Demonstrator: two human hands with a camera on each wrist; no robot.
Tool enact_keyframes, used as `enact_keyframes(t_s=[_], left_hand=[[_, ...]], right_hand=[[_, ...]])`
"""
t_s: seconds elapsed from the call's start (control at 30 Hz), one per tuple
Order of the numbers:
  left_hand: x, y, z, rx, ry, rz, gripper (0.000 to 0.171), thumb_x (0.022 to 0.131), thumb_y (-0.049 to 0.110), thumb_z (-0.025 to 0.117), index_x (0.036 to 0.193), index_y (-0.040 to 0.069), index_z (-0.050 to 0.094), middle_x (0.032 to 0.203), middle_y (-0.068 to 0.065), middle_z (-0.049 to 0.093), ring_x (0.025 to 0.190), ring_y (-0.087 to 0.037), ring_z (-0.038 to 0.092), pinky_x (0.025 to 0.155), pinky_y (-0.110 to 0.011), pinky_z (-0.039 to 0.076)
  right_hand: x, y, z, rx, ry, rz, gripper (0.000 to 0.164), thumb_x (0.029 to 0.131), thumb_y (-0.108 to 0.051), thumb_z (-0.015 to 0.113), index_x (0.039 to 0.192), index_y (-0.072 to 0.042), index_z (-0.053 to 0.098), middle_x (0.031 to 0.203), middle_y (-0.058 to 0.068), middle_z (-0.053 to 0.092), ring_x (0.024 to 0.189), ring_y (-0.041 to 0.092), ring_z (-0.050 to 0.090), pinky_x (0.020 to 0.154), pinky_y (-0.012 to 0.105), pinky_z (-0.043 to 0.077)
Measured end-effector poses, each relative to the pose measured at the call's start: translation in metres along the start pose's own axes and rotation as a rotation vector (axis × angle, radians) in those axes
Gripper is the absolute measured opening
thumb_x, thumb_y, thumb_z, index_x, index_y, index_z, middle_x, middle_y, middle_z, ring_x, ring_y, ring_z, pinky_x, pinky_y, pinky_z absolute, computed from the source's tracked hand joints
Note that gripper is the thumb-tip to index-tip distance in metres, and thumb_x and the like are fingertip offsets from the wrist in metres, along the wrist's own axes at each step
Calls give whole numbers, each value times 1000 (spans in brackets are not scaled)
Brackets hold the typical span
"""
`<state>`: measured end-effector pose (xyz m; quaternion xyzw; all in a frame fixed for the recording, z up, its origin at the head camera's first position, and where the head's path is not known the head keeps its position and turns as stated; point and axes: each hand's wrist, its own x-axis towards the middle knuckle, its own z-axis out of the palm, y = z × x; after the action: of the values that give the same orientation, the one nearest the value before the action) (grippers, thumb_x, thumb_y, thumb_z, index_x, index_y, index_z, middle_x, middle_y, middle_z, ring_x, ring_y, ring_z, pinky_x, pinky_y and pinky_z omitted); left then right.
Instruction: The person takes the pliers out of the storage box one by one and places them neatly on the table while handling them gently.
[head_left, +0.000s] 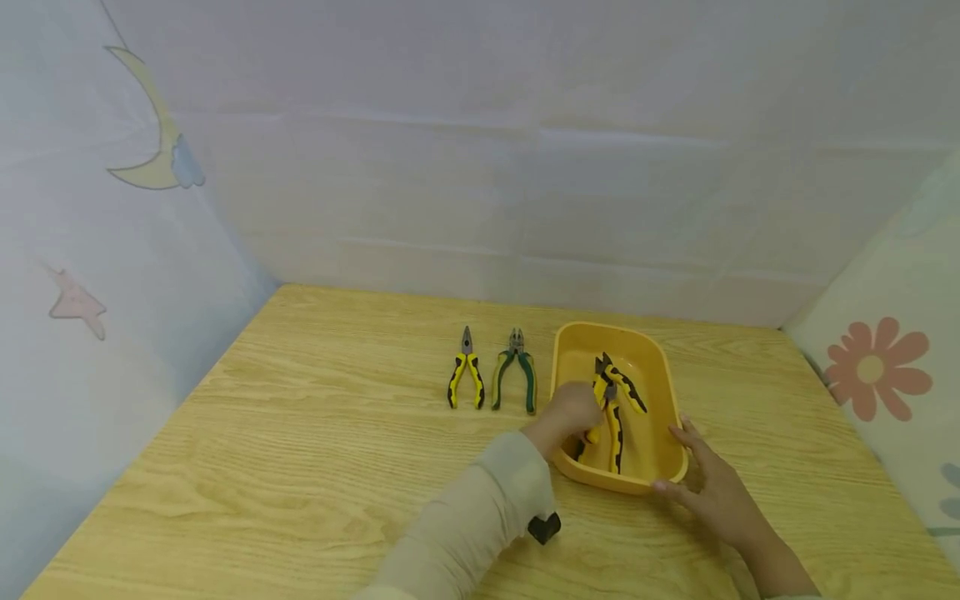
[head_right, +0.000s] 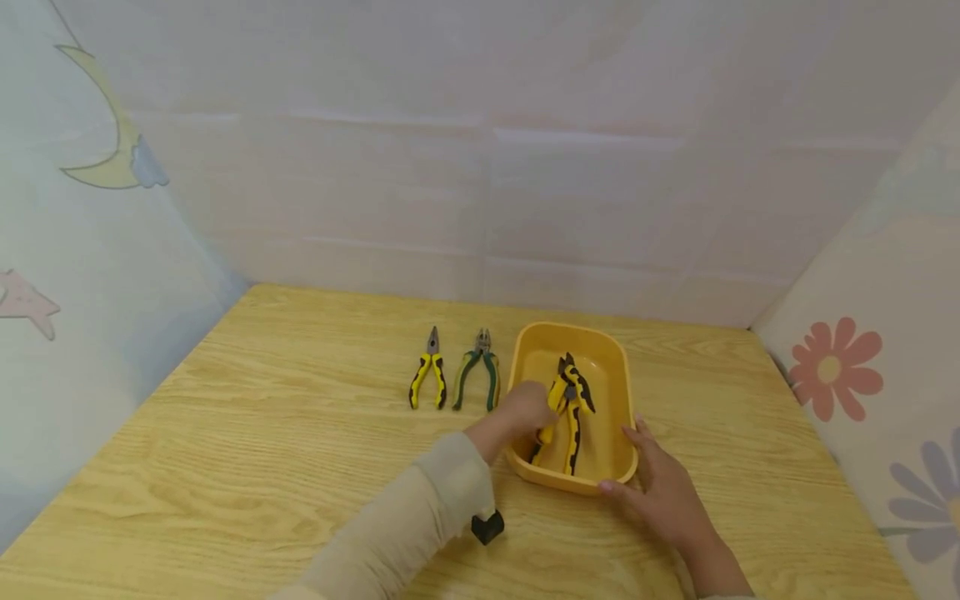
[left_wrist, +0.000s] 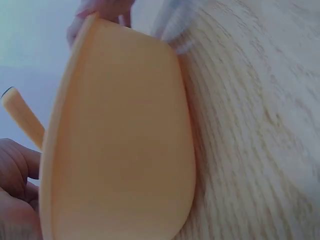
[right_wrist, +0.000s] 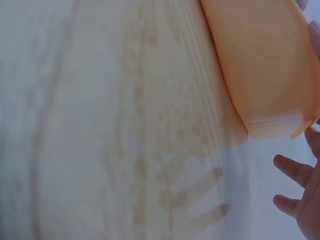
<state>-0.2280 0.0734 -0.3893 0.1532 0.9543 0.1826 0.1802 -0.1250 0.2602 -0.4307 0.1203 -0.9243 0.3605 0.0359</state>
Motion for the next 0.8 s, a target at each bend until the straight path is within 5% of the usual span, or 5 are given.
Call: enact_keyframes(t_s=[0.13,0.37,0.63,0.8], left_hand=[[-3,-5,-3,-288,33,-48,24,81,13,58,60,6,51,50,-3,50,37,-12,46,37,-20,38],[-11,-17,-8,-547,25,-69,16,81,16,61,76,2,54,61,-6,52,47,-16,53,42,-23,45],[-25,-35,-17,-603,80,-28,21,82,19,60,69,4,53,58,-5,51,45,-14,48,44,-28,43],[-32,-43,-21,-645,122,-16,15,82,16,59,79,2,53,65,-6,51,49,-14,50,47,-29,45]], right_hand=[[0,2,-1,4,-6,6,74,75,-24,66,133,-4,26,142,15,7,119,49,14,84,65,16],[1,4,0,19,-13,14,75,74,-24,67,134,-4,26,141,18,6,120,49,13,85,65,16],[0,0,0,21,-13,3,76,74,-24,68,134,-4,26,141,18,7,120,48,13,85,65,16],[0,-1,-1,15,-16,10,75,74,-24,67,133,-4,25,141,18,7,120,47,12,85,64,16]])
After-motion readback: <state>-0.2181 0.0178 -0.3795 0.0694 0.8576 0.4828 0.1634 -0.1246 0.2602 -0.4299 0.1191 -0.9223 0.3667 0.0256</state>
